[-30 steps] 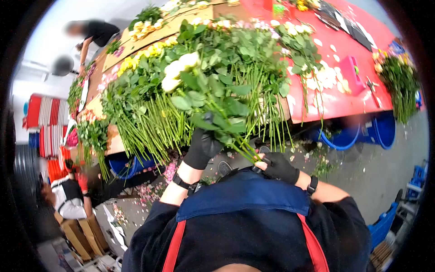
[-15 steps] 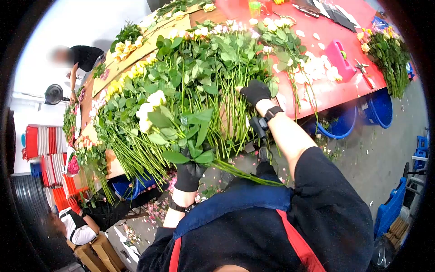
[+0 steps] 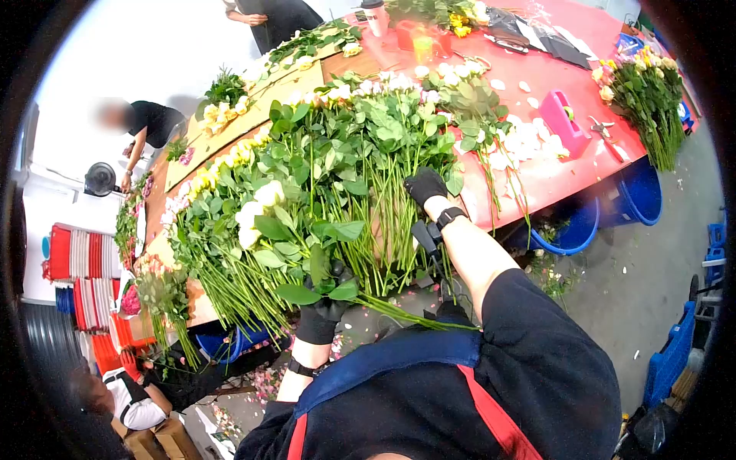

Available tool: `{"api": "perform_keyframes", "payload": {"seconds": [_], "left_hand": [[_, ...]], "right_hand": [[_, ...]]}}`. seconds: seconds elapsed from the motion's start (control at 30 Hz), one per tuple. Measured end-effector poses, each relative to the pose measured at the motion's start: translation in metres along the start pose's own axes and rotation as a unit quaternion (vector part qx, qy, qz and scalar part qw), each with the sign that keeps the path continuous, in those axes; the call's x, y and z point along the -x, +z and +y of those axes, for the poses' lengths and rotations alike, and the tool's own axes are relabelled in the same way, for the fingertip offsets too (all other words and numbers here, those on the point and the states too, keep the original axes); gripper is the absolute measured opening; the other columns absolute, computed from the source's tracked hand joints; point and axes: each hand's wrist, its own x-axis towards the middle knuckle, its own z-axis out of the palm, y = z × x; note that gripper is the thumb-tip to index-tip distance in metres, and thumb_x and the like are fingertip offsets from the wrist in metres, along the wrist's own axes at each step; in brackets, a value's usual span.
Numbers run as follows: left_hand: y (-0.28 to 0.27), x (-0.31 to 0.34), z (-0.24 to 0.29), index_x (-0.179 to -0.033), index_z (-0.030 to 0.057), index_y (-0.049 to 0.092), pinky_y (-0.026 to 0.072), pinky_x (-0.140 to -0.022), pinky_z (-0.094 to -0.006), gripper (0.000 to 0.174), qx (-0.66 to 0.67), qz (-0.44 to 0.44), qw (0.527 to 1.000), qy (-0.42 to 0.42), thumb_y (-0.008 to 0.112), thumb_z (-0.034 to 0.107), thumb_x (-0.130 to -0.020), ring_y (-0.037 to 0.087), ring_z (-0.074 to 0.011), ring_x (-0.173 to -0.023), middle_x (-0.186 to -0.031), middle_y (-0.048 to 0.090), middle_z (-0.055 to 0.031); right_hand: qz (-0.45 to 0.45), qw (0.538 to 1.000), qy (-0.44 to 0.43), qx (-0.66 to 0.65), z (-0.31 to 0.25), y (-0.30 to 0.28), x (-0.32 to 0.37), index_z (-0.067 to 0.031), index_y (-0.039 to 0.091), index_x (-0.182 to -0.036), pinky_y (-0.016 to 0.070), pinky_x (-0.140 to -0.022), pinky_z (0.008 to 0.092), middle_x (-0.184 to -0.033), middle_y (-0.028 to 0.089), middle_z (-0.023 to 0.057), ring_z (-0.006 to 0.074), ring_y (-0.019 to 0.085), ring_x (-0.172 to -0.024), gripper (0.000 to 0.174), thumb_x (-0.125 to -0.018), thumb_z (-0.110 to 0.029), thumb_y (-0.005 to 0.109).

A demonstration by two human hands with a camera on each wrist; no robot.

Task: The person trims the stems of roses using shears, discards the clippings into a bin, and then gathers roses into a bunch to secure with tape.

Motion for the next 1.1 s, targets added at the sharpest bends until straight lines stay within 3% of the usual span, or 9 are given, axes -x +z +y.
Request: {"api": "perform_keyframes", "payload": {"seconds": [0.07,0.1,0.2,0.33,0.6,0.73,0.87,0.9,1.1], "left_hand": [[-0.002,-0.001,0.001,-0.110,0.0143,0.056,0.0486,-0.066,-0.0348,0.034,0.004,0.016,1.000,-0.001,0.055,0.039,-0.087,0.051,-0.0215,-0.077,-0.090,0.053,-0.0059],[-0.003,-0.002,0.001,-0.108,0.0138,0.056,0.0487,-0.066,-0.0347,0.033,0.008,0.023,1.000,-0.001,0.055,0.040,-0.087,0.051,-0.0214,-0.077,-0.090,0.053,-0.0058],[0.005,-0.001,0.001,-0.104,0.0119,0.055,0.0486,-0.063,-0.0340,0.035,-0.017,0.020,1.000,0.007,0.053,0.043,-0.088,0.052,-0.0216,-0.077,-0.089,0.053,-0.0050],[0.010,-0.005,-0.001,-0.103,0.0100,0.056,0.0491,-0.062,-0.0359,0.032,0.006,0.036,0.999,0.032,0.052,0.040,-0.091,0.054,-0.0217,-0.071,-0.083,0.056,-0.0063],[0.031,-0.025,0.002,-0.072,0.0119,0.051,0.0410,-0.049,-0.0307,0.028,-0.050,0.103,0.993,-0.029,0.060,0.030,-0.092,0.047,-0.0163,-0.048,-0.055,0.047,-0.0018],[0.028,-0.042,-0.007,-0.077,0.0124,0.052,0.0425,-0.049,-0.0277,0.020,-0.012,0.084,0.996,-0.035,0.059,0.023,-0.092,0.046,-0.0129,-0.047,-0.057,0.049,0.0014],[-0.013,-0.052,-0.034,-0.113,0.0075,0.057,0.0550,-0.065,-0.0300,0.024,-0.008,0.064,0.998,0.024,0.059,0.021,-0.093,0.064,-0.0157,-0.079,-0.097,0.063,-0.0034],[0.051,-0.028,-0.017,-0.109,0.0066,0.059,0.0547,-0.067,-0.0273,0.021,-0.113,0.072,0.989,0.059,0.059,0.021,-0.093,0.064,-0.0154,-0.081,-0.099,0.064,-0.0048],[0.022,-0.038,-0.033,-0.114,0.0038,0.060,0.0515,-0.079,-0.0292,0.026,-0.611,-0.032,0.759,0.224,0.056,0.016,-0.092,0.062,-0.0161,-0.092,-0.109,0.064,-0.0076]], "right_hand": [[0.056,0.988,-0.123,0.070,0.006,-0.001,0.002,0.0002,0.063,-0.084,0.0469,-0.074,0.0443,-0.088,0.063,0.0230,0.0403,0.059,-0.086,0.037,-0.079,-0.037,0.059],[0.047,0.998,-0.014,-0.044,-0.014,-0.029,0.020,-0.0009,0.062,-0.082,0.0463,-0.068,0.0426,-0.081,0.063,0.0205,0.0346,0.061,-0.076,0.030,-0.083,-0.030,0.057],[0.111,0.974,-0.042,-0.191,0.008,-0.024,0.019,0.0007,0.059,-0.078,0.0427,-0.062,0.0454,-0.071,0.060,0.0213,0.0399,0.058,-0.069,0.028,-0.081,-0.027,0.060],[0.149,0.942,-0.092,-0.286,0.009,-0.050,0.044,0.0005,0.060,-0.082,0.0419,-0.058,0.0328,-0.064,0.055,0.0126,0.0181,0.054,-0.060,0.022,-0.085,-0.021,0.063],[0.068,0.958,-0.139,-0.243,0.013,-0.148,0.073,-0.0020,0.062,-0.098,0.0380,-0.050,0.0275,-0.058,0.048,0.0022,0.0083,0.046,-0.053,0.021,-0.091,-0.021,0.061],[0.032,0.971,-0.183,-0.153,-0.014,-0.183,0.124,-0.0036,0.063,-0.108,0.0401,-0.049,0.0294,-0.058,0.054,0.0055,0.0125,0.052,-0.052,0.022,-0.091,-0.017,0.060],[0.063,0.934,-0.338,-0.098,-0.022,-0.168,0.160,-0.0038,0.063,-0.107,0.0441,-0.054,0.0355,-0.067,0.058,0.0121,0.0268,0.058,-0.059,0.027,-0.082,-0.014,0.068],[0.061,0.927,-0.346,-0.129,-0.016,-0.156,0.167,-0.0035,0.064,-0.104,0.0446,-0.055,0.0365,-0.069,0.059,0.0127,0.0285,0.059,-0.060,0.026,-0.081,-0.016,0.070],[-0.122,0.922,-0.318,-0.186,-0.028,-0.128,0.201,-0.0009,0.059,-0.089,0.0426,-0.054,0.0323,-0.067,0.056,0.0087,0.0202,0.054,-0.057,0.016,-0.081,-0.010,0.069]]}}
